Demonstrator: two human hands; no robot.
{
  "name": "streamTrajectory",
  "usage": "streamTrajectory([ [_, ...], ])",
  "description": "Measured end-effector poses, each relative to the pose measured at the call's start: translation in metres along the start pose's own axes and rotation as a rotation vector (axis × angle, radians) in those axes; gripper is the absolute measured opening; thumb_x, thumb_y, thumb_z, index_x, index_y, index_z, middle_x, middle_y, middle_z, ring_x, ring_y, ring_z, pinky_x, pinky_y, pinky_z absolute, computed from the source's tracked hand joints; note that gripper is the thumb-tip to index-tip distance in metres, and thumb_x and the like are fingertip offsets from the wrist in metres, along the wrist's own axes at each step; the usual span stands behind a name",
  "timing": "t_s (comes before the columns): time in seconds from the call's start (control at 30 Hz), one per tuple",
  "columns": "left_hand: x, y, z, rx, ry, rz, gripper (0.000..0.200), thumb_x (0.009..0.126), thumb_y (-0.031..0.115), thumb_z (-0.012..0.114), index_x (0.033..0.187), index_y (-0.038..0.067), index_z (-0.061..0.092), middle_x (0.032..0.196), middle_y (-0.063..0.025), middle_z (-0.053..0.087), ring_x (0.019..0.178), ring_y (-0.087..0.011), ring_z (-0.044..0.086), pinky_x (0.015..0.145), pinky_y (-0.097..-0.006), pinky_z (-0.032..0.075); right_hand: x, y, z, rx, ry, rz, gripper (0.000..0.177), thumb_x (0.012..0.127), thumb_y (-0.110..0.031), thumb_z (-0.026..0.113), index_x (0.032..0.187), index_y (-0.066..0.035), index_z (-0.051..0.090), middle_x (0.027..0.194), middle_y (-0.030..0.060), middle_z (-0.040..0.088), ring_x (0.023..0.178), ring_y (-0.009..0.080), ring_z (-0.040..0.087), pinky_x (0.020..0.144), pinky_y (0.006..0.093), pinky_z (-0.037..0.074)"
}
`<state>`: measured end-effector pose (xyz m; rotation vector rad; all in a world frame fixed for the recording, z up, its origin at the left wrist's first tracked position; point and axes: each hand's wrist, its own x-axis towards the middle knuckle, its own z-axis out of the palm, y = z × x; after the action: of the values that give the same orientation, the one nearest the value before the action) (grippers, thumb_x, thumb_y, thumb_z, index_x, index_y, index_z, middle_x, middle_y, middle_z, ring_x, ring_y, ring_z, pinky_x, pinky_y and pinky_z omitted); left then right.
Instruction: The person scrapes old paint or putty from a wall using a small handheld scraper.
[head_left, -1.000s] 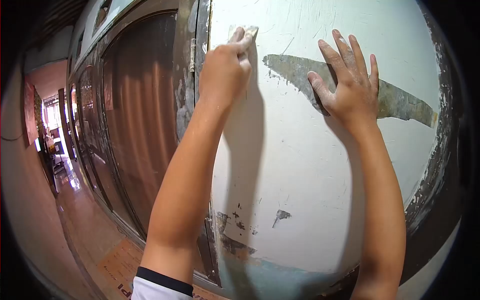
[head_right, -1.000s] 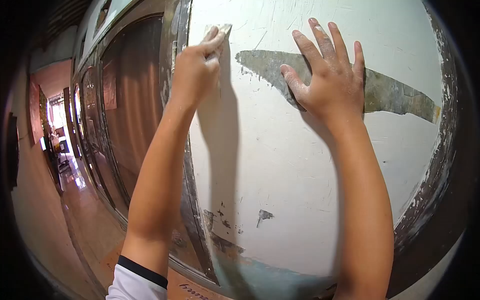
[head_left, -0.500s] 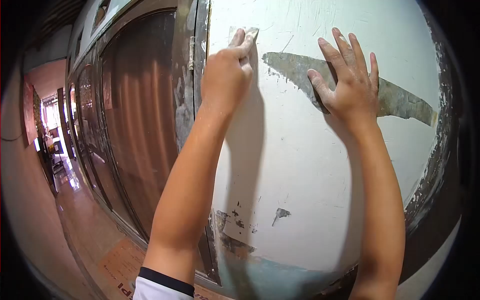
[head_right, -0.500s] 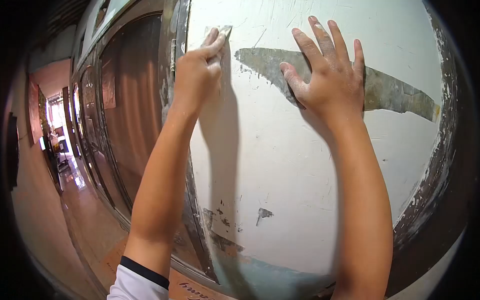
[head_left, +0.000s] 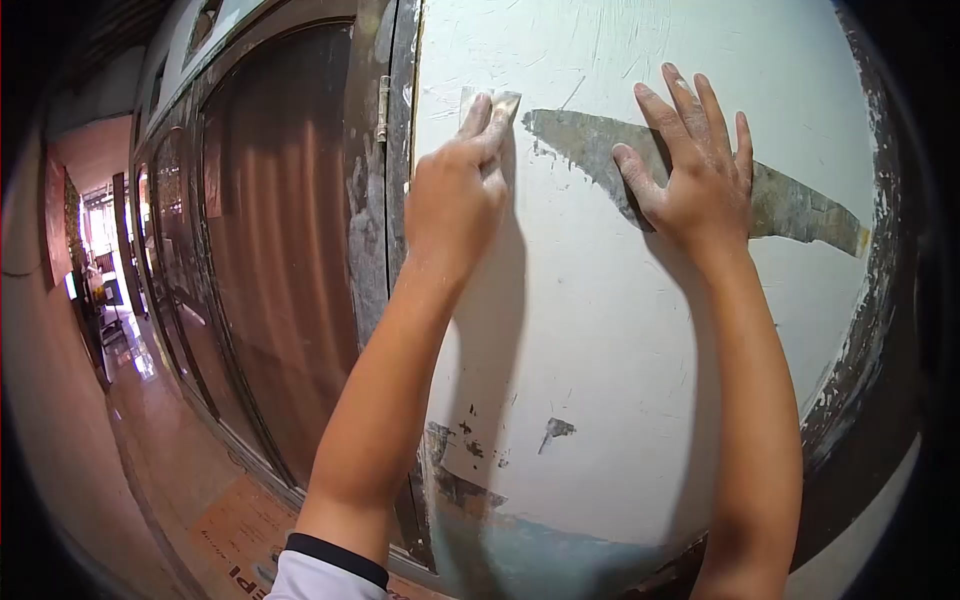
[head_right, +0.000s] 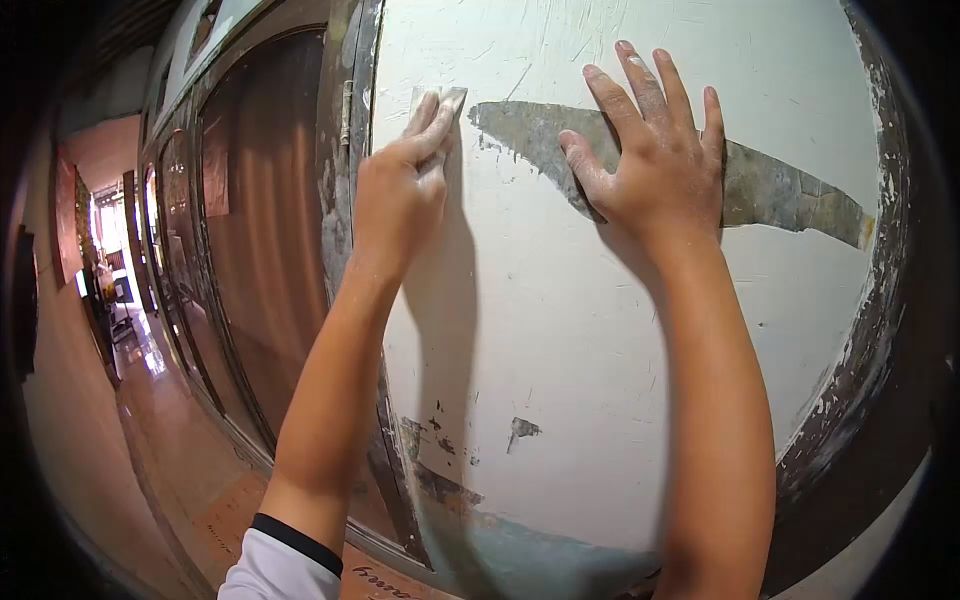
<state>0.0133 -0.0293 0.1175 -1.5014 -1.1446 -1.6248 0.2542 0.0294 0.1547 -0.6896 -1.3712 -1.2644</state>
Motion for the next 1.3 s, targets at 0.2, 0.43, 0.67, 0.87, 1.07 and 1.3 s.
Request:
streamTrajectory([
  [0.2,-0.010,0.006,-0.004,0.041,-0.018,-0.004,0.044,0.098,0.003,0.059,0.140,0.013,0.070,0.153,-0.0072,0.058,0.127,-0.0295,0.068,0.103,-0.0333,0.055,0.002,0.000,0.001,-0.004,0.020,-0.005,0.060,0.095,-0.056,0.067,0.150,-0.035,0.060,0.167,-0.0038,0.046,0.159,0.0217,0.033,0.132,0.0579,0.017],
  [0.43,-0.029,0.004,-0.001,-0.009,0.011,0.017,0.045,0.097,0.000,0.059,0.139,0.012,0.070,0.153,-0.0081,0.059,0.125,-0.0299,0.069,0.101,-0.0338,0.057,0.000,0.002,0.003,0.006,0.026,-0.011,0.060,0.095,-0.056,0.067,0.150,-0.034,0.060,0.167,-0.0036,0.046,0.159,0.0232,0.033,0.130,0.0593,0.018],
  [0.67,-0.027,0.018,-0.004,0.070,-0.033,-0.036,0.050,0.095,-0.001,0.057,0.141,0.015,0.069,0.154,-0.0028,0.060,0.120,-0.0291,0.072,0.096,-0.0369,0.059,0.001,0.000,0.001,0.011,0.026,-0.007,0.058,0.095,-0.055,0.067,0.148,-0.033,0.061,0.166,-0.0022,0.048,0.158,0.0241,0.034,0.130,0.0600,0.020],
  [0.87,-0.012,0.032,-0.009,0.253,-0.190,-0.159,0.052,0.093,0.004,0.055,0.141,0.018,0.070,0.155,0.0073,0.058,0.103,-0.0308,0.076,0.084,-0.0392,0.061,0.001,0.001,0.002,0.018,0.032,-0.012,0.058,0.094,-0.055,0.068,0.147,-0.033,0.062,0.166,-0.0024,0.048,0.158,0.0240,0.034,0.130,0.0601,0.020],
  [1.07,-0.021,0.034,-0.009,0.202,-0.118,-0.131,0.051,0.093,0.005,0.056,0.139,0.020,0.071,0.154,0.0062,0.059,0.105,-0.0319,0.075,0.087,-0.0410,0.061,0.000,0.001,0.004,-0.002,0.036,-0.006,0.058,0.095,-0.056,0.067,0.148,-0.035,0.061,0.166,-0.0033,0.047,0.159,0.0224,0.034,0.131,0.0589,0.019],
  [1.3,-0.017,0.031,-0.005,0.213,-0.100,-0.134,0.029,0.086,0.005,0.068,0.112,0.007,0.079,0.125,-0.0118,0.076,0.101,-0.0365,0.075,0.086,-0.0489,0.061,-0.001,0.003,0.004,0.019,0.034,-0.004,0.059,0.094,-0.057,0.067,0.149,-0.034,0.061,0.167,-0.0033,0.047,0.159,0.0221,0.034,0.131,0.0579,0.019],
])
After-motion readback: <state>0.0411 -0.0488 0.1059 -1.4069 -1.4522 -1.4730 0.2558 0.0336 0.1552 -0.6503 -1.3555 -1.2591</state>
